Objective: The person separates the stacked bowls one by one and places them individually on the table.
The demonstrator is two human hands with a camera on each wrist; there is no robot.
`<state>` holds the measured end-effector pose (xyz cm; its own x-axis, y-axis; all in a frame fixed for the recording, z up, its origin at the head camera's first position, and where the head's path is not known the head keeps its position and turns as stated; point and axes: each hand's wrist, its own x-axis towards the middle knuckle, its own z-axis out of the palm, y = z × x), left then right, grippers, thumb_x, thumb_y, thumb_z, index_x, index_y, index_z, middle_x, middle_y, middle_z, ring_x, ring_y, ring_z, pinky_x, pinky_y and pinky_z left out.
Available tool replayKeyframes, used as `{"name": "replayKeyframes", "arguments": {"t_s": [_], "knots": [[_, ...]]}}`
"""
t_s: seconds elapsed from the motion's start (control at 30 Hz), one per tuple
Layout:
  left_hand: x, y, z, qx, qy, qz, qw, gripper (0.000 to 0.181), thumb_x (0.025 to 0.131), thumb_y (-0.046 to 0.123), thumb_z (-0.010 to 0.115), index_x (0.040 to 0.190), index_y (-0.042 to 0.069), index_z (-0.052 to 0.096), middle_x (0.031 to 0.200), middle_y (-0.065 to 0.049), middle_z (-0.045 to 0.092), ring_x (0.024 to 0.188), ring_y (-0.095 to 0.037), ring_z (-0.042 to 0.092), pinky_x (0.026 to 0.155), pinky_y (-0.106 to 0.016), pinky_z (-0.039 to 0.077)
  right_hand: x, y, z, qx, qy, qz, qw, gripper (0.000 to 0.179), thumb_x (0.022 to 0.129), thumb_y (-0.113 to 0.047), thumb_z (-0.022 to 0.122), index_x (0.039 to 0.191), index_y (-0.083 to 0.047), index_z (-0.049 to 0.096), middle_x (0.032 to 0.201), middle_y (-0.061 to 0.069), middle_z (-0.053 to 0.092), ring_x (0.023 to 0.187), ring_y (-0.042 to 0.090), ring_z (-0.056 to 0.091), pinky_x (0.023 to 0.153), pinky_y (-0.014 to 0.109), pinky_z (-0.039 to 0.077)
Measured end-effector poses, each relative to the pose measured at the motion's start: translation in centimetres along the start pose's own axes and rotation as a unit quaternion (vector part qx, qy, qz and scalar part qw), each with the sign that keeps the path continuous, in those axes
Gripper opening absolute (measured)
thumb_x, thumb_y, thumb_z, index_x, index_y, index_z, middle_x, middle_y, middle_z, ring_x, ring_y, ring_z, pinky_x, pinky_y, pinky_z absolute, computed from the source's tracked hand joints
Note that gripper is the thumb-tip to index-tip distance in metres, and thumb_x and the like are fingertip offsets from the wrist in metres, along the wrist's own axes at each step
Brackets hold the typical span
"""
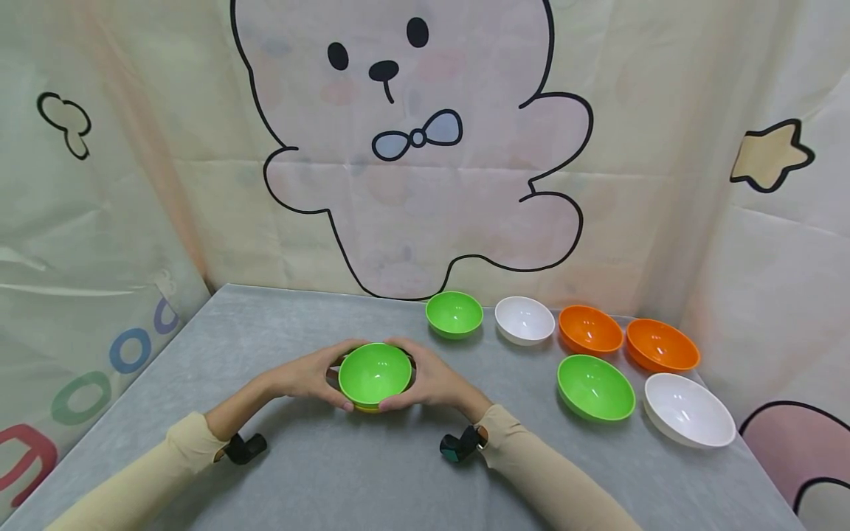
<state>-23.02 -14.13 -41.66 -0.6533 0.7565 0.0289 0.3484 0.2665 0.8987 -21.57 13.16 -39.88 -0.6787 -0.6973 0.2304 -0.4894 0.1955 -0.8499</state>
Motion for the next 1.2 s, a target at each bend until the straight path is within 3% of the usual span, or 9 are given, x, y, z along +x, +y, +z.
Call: {"name": "replayKeyframes", "arguments": {"t_s": [0.2, 0.33, 0.63, 0.83, 1.2], "knots": [[0.0, 0.0, 0.0, -0.005, -0.001, -0.003, 1.0, 0.095, 0.081, 0.013, 0.088, 0.156, 0.005, 0.03, 0.147, -0.011, 0.042, 0.13, -0.032, 0.047, 0.096, -0.037, 0.052, 0.2, 1.8, 0.0, -0.007, 0.004, -0.015, 0.9999, 0.09, 0.071, -0.001, 0.091, 0.146, 0.009, 0.043, 0.135, 0.021, 0.054, 0.121, 0.038, 0.053, 0.103, 0.05, 0.043], [0.0, -0.1, 0.0, -0.013, -0.004, -0.001, 0.9999, 0.096, 0.082, 0.013, 0.088, 0.157, 0.006, 0.029, 0.148, -0.011, 0.041, 0.13, -0.033, 0.047, 0.097, -0.038, 0.051, 0.2, 3.1, -0.2, -0.015, 0.006, -0.025, 0.9995, 0.091, 0.071, -0.007, 0.093, 0.147, 0.002, 0.045, 0.136, 0.014, 0.056, 0.122, 0.031, 0.054, 0.103, 0.048, 0.044], [-0.1, -0.1, 0.0, -0.01, -0.002, -0.003, 0.9999, 0.093, 0.082, 0.012, 0.088, 0.155, 0.005, 0.03, 0.15, -0.011, 0.04, 0.138, -0.038, 0.041, 0.103, -0.043, 0.047, -0.3, 2.5, -1.5, -0.012, 0.027, -0.025, 0.9992, 0.093, 0.073, -0.022, 0.094, 0.149, -0.004, 0.045, 0.138, 0.004, 0.056, 0.123, 0.022, 0.055, 0.104, 0.041, 0.045], [-0.1, 0.0, -0.1, 0.005, 0.001, -0.009, 0.9999, 0.092, 0.083, 0.014, 0.087, 0.155, 0.005, 0.03, 0.157, -0.014, 0.034, 0.141, -0.043, 0.034, 0.105, -0.046, 0.044, -0.6, 2.1, -2.5, 0.027, 0.04, -0.032, 0.9983, 0.093, 0.073, -0.018, 0.094, 0.149, -0.002, 0.044, 0.141, 0.008, 0.054, 0.125, 0.026, 0.053, 0.106, 0.041, 0.044], [-0.1, -0.1, 0.0, 0.023, 0.002, -0.012, 0.9997, 0.096, 0.084, 0.018, 0.086, 0.158, 0.005, 0.027, 0.159, -0.015, 0.03, 0.138, -0.042, 0.038, 0.102, -0.042, 0.047, -1.6, 1.9, -3.8, 0.05, 0.061, -0.035, 0.9963, 0.094, 0.074, -0.014, 0.093, 0.15, -0.001, 0.041, 0.144, 0.013, 0.048, 0.126, 0.03, 0.051, 0.102, 0.042, 0.048]]}}
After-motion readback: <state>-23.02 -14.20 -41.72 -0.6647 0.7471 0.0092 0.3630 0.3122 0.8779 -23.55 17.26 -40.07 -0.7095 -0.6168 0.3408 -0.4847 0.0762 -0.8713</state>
